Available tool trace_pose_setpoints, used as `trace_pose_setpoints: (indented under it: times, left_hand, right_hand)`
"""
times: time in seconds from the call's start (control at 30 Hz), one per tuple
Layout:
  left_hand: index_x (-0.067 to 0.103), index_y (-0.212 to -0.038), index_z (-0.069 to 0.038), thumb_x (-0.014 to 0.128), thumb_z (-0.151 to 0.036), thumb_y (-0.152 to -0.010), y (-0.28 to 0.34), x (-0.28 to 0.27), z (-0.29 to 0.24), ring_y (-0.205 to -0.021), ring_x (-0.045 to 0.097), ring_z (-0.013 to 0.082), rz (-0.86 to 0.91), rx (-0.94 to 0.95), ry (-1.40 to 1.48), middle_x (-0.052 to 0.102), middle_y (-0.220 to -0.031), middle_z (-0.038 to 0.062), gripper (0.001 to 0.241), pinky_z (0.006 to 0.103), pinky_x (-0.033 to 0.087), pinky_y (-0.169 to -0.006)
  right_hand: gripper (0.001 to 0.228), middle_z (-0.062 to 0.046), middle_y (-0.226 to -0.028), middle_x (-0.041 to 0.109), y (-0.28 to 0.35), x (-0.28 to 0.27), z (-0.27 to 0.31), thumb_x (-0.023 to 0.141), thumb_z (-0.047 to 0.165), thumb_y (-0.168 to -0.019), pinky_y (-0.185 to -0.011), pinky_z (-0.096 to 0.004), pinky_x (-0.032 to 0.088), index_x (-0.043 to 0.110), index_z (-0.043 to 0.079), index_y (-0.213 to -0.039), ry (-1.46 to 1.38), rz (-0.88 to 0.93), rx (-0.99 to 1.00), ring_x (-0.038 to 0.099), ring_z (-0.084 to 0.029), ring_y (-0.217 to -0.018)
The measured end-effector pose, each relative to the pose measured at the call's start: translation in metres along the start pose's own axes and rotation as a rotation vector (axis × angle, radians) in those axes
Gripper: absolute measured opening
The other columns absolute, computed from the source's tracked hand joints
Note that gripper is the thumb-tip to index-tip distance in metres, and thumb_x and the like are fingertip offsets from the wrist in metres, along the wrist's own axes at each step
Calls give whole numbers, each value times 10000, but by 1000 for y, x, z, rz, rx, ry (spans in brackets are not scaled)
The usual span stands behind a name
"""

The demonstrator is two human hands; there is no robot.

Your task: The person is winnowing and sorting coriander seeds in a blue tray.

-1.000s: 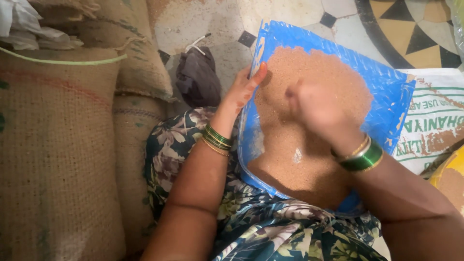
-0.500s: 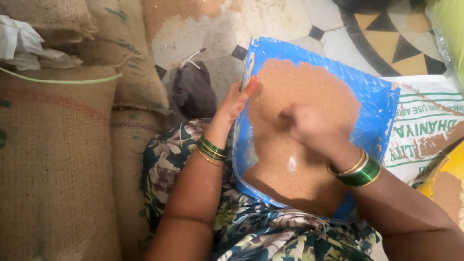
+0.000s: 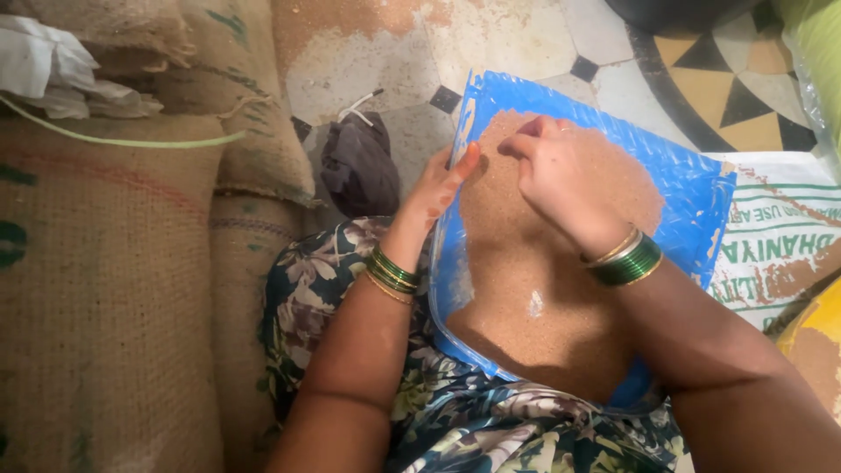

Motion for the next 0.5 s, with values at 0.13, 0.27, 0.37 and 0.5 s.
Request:
trace_pose_setpoints:
  times: [0.13, 0.27, 0.37, 0.5]
  left_hand:
    - [668, -1305, -21, 644, -615, -920, -5, -3, 11, -1175, 556, 135, -12, 18, -30, 682, -1221, 53, 708, 322, 437, -1048]
    - [678, -1318, -3, 659, -615, -931, -8, -3, 17, -1166, 542, 143, -14, 25, -16, 667, -1220, 62, 724, 332, 434, -1060]
    - [607, -1377, -18, 659, -615, -910, -8, -1, 15, -1250, 538, 145, -2, 36, 15, 653, -1301, 61, 759, 322, 393, -1094]
    - [629, -1361, -1, 659, -612, -901, -7, -3, 17, -1220, 562, 158, -22, -16, -9, 671, -1283, 78, 765, 334, 427, -1072]
  right_hand:
    - [475, -296, -1364, 536, -2, 14, -15, 525, -97, -822, -1047, -527, 420, 740, 26, -1227, 134, -162, -13, 488, -456, -1192]
    - [386, -273, -1397, 534, -5, -11, -16, 541, -84, -896, -1109, -516, 430, 715, 32, -1221, 66, -226, 123, 494, -441, -1248]
    - [295, -277, -1380, 540, -7, -8, -22, 567, -86, -842, -1099, -524, 426, 751, 51, -1027, 124, -147, 94, 474, -469, -1248]
    - [286, -285, -1399, 518, -17, 11, -28, 594, -65, -793, -1093, -549, 403, 775, 95, -947, 135, -118, 37, 436, -500, -1299]
Point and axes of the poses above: each hand's wrist, its own y-axis away from the middle knuckle, its own x-axis out of the palm, z = x × y, the point moved 4 cm from there along -y, towards the middle knuckle
